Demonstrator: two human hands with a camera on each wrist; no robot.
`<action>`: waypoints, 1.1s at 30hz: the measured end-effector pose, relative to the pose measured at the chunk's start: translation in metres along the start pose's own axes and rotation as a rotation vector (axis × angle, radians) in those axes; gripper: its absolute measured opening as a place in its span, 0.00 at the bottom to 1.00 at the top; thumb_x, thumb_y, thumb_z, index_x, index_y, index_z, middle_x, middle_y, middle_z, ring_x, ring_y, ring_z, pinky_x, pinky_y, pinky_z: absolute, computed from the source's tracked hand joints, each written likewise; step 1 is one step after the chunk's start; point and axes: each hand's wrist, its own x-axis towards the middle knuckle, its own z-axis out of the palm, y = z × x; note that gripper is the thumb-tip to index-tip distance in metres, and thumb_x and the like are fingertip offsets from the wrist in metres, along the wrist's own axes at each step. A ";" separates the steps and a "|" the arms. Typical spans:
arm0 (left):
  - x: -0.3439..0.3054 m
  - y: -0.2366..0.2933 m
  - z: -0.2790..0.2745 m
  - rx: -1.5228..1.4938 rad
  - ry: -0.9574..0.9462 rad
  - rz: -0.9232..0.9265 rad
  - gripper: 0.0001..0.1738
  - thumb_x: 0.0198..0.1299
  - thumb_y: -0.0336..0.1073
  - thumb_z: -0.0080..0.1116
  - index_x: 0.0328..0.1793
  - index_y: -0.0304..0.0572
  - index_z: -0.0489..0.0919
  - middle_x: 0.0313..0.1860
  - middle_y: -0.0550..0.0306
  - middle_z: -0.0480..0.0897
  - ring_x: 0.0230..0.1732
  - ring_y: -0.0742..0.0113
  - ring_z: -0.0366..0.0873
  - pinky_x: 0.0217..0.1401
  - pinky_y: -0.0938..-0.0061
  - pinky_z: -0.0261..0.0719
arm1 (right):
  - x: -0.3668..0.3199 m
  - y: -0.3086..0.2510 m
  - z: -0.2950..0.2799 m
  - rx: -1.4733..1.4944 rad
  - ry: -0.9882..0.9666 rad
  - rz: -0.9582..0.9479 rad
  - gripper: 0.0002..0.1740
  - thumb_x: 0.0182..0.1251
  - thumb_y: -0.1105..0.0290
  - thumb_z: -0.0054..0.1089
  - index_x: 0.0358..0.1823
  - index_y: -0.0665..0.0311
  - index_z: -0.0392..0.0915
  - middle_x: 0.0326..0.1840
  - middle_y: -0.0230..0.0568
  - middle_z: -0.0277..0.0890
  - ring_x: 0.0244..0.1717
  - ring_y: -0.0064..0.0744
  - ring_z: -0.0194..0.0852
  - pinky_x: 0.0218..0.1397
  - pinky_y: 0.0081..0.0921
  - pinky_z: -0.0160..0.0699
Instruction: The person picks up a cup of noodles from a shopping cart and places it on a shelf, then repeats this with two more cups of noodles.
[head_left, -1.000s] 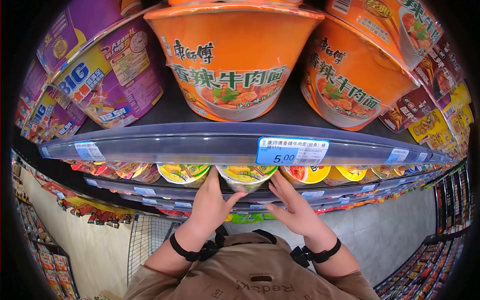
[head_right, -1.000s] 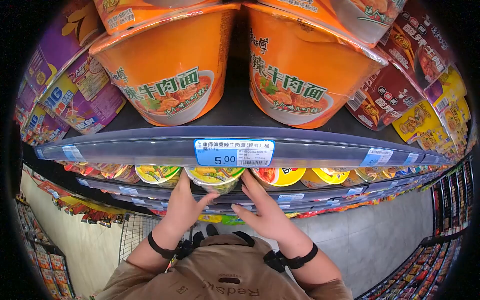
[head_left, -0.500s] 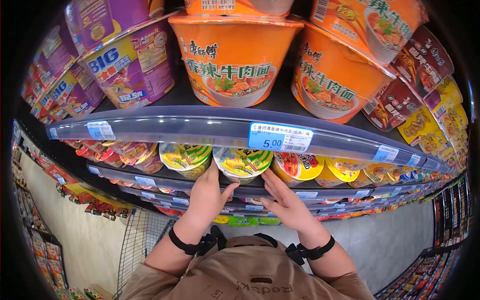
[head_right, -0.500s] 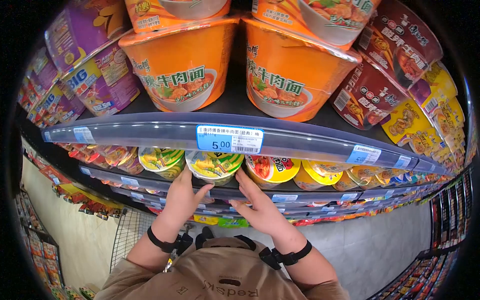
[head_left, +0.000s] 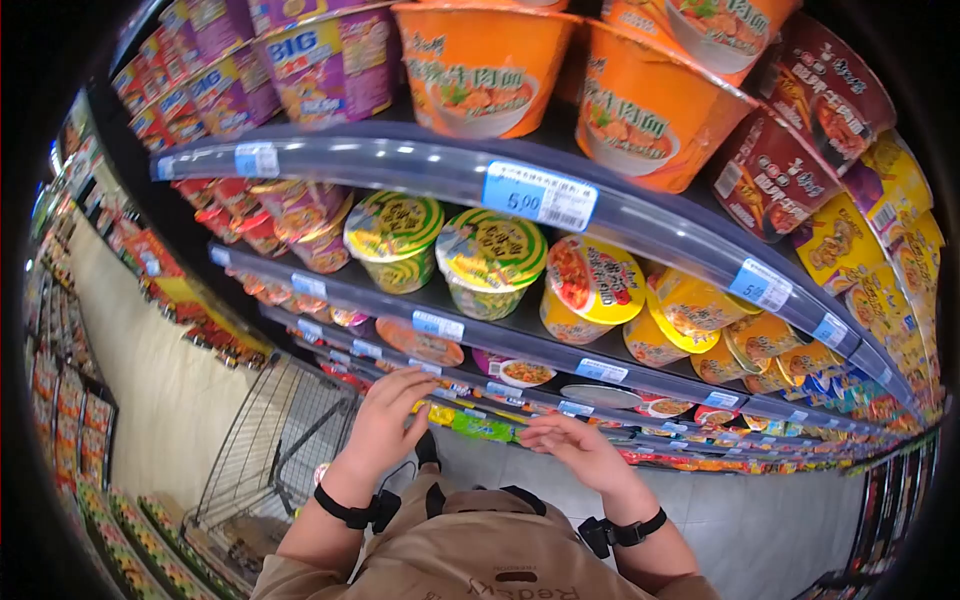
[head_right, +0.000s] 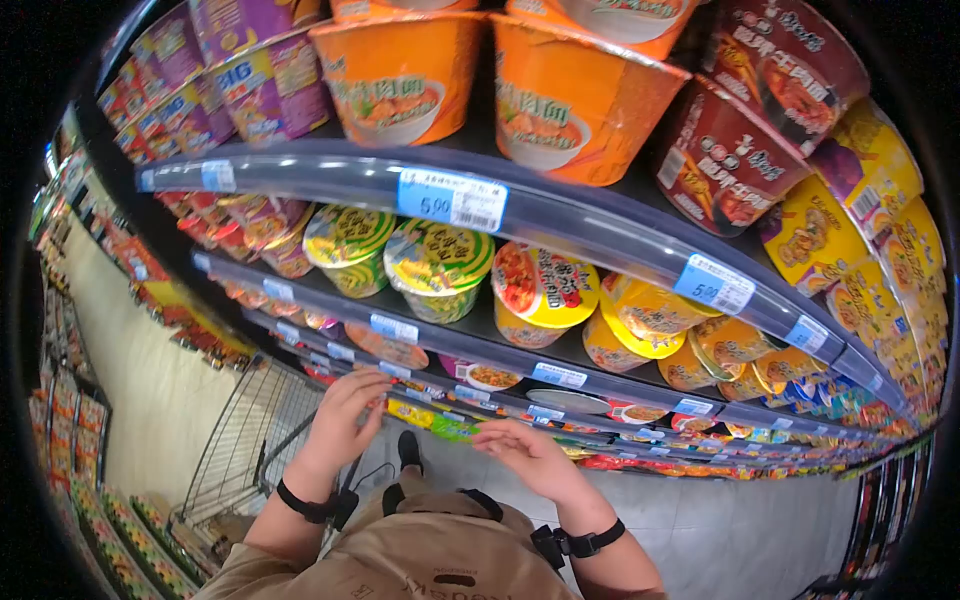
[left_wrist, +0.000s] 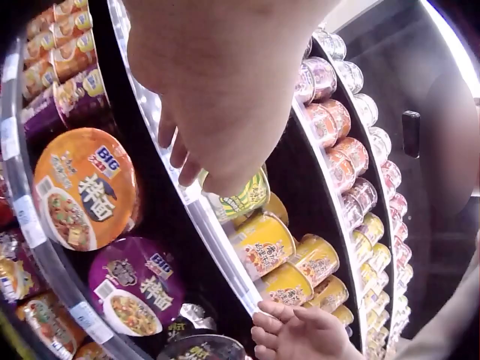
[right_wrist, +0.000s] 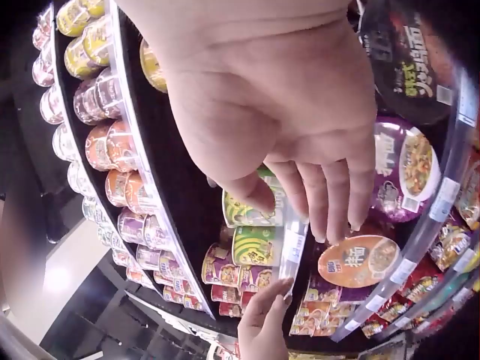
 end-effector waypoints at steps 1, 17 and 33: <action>-0.015 0.003 -0.001 0.017 0.004 -0.026 0.17 0.57 0.24 0.65 0.54 0.37 0.84 0.60 0.47 0.84 0.66 0.46 0.80 0.70 0.56 0.76 | -0.005 0.008 -0.002 0.031 0.022 0.027 0.19 0.81 0.75 0.54 0.69 0.68 0.73 0.62 0.46 0.82 0.65 0.36 0.81 0.69 0.33 0.77; -0.147 0.035 -0.065 0.177 -0.016 -0.255 0.18 0.56 0.23 0.64 0.54 0.40 0.84 0.55 0.50 0.85 0.60 0.47 0.82 0.63 0.57 0.80 | -0.002 0.063 0.022 0.060 0.053 0.244 0.11 0.82 0.71 0.52 0.58 0.64 0.78 0.53 0.43 0.85 0.54 0.34 0.85 0.57 0.31 0.82; -0.400 0.060 -0.200 0.349 0.221 -0.655 0.15 0.58 0.26 0.65 0.53 0.42 0.83 0.50 0.51 0.86 0.53 0.48 0.83 0.59 0.57 0.79 | 0.033 0.097 0.227 -0.213 -0.303 0.299 0.12 0.81 0.70 0.54 0.58 0.66 0.79 0.52 0.41 0.85 0.52 0.30 0.84 0.55 0.28 0.81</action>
